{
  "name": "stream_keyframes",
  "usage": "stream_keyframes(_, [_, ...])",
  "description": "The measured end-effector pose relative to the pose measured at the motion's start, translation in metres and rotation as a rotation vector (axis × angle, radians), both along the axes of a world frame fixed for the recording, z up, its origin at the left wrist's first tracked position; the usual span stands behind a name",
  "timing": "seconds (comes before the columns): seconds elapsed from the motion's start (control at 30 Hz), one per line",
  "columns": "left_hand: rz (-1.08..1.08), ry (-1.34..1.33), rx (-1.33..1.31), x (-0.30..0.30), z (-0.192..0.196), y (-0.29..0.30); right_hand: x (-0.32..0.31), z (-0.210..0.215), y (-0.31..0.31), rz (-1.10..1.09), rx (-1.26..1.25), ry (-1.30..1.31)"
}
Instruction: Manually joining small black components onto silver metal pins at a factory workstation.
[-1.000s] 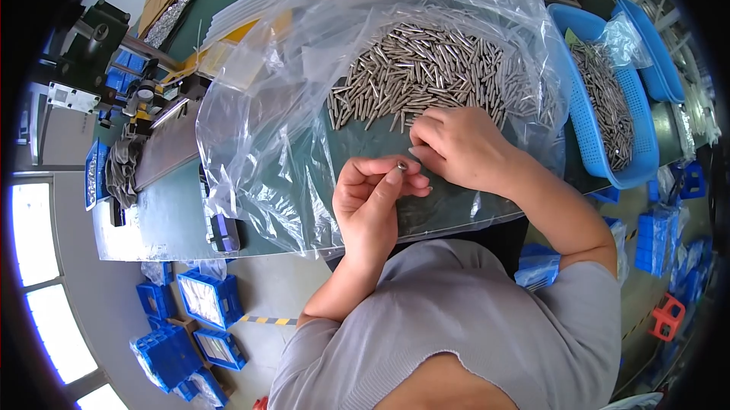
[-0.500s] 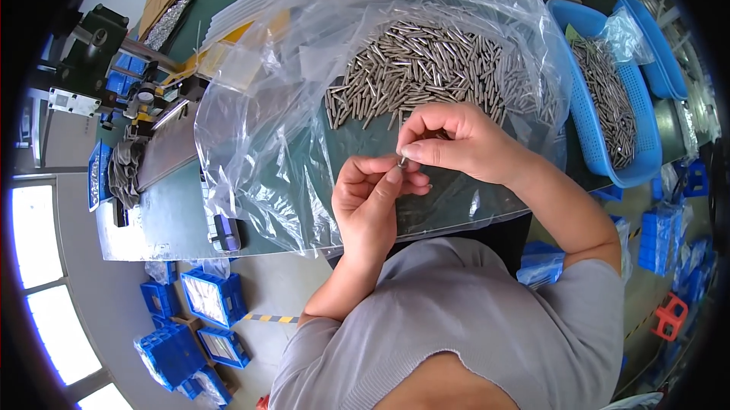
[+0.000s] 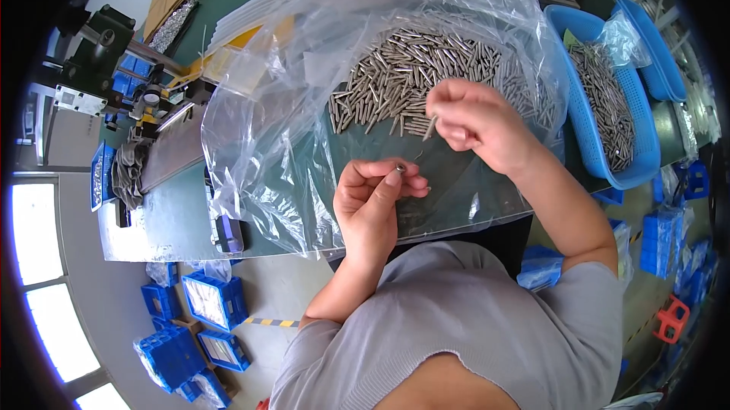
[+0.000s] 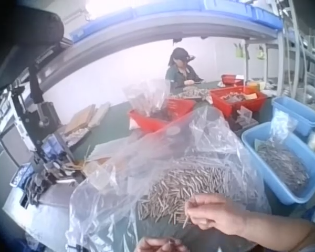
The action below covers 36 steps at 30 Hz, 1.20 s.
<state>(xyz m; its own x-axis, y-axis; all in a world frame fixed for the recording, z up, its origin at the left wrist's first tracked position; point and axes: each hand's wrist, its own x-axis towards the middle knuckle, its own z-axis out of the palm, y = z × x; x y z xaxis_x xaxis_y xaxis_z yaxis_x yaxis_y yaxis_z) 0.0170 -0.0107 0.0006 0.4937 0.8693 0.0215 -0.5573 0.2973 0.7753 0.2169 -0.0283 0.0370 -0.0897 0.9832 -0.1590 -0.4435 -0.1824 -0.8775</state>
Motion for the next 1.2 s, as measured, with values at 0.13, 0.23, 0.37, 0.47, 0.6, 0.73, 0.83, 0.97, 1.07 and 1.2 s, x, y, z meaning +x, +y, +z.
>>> stream_keyframes(0.13, [-0.023, -0.008, 0.004, -0.001, -0.001, 0.000, -0.005, 0.005, 0.003, -0.224, -0.033, 0.276])
stream_keyframes(0.23, [-0.021, -0.013, -0.003, -0.002, -0.001, 0.001, -0.005, 0.005, 0.005, -0.069, -0.082, -0.302])
stream_keyframes(0.37, [-0.035, -0.016, -0.003, -0.001, 0.000, 0.001, -0.018, -0.015, 0.003, -0.189, 0.405, -1.182])
stream_keyframes(0.47, [-0.035, -0.015, -0.007, -0.002, 0.001, 0.001, -0.023, -0.019, 0.004, -0.168, 0.515, -1.476])
stream_keyframes(0.6, [-0.031, -0.015, -0.007, -0.003, -0.001, 0.001, -0.023, -0.016, 0.004, -0.056, 0.531, -1.463])
stream_keyframes(0.73, [-0.032, -0.024, 0.002, -0.002, -0.001, 0.000, -0.026, -0.018, 0.001, -0.025, 0.572, -1.665])
stream_keyframes(0.83, [-0.030, -0.015, 0.002, -0.002, 0.000, 0.000, -0.029, -0.019, -0.002, 0.009, 0.600, -1.792])
stream_keyframes(0.97, [-0.026, -0.024, 0.000, -0.002, 0.001, 0.000, -0.024, -0.018, -0.003, -0.041, 0.636, -1.623])
stream_keyframes(1.07, [-0.032, -0.020, 0.000, -0.001, 0.000, 0.001, -0.019, -0.007, -0.003, -0.156, 0.532, -1.068])
stream_keyframes(1.2, [-0.032, 0.014, 0.007, -0.001, 0.001, 0.001, -0.016, 0.002, -0.004, -0.016, 0.283, -0.472])
